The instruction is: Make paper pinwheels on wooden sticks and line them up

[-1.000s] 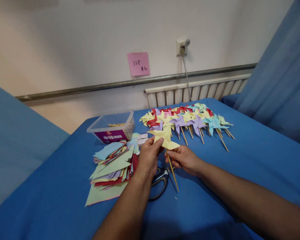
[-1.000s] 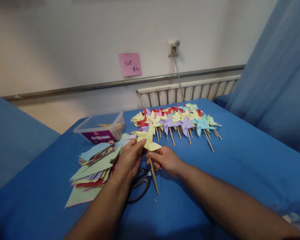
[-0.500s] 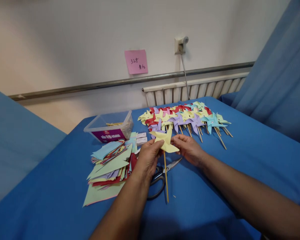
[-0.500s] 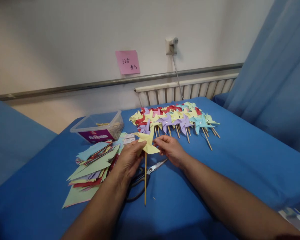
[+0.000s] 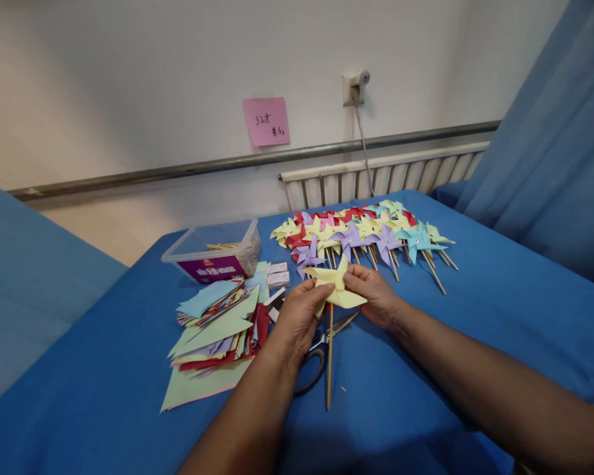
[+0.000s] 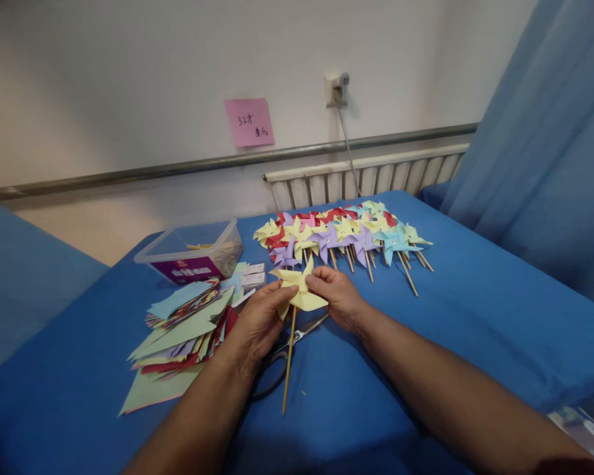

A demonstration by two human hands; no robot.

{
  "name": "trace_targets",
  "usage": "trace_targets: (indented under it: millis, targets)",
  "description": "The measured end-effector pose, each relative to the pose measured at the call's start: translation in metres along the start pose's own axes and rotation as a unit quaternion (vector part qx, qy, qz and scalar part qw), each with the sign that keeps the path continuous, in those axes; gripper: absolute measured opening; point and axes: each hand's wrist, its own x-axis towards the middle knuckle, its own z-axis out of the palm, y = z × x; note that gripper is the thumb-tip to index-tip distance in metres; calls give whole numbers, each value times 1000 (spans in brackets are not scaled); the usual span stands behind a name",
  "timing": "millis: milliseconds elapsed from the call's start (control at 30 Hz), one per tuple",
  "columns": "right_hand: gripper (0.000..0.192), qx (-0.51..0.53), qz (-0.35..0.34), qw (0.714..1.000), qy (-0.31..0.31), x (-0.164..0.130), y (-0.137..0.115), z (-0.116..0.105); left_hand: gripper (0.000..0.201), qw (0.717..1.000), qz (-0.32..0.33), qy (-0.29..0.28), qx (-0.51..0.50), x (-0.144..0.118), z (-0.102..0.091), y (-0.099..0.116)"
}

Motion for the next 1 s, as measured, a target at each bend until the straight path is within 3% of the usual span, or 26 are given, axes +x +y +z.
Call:
trace_targets:
  millis: [333, 700, 1000]
  targets:
    - [34, 10, 40, 999, -6, 0, -2, -1, 25, 999, -34, -22, 5, -1, 0, -1]
    - [30, 53, 32, 998, -22, -2, -13, -1, 24, 997, -59, -44, 8, -2, 0, 3]
    - [36, 0, 12, 1000, -2, 5, -6, -6, 26, 997, -56, -42, 31, -1, -3, 4]
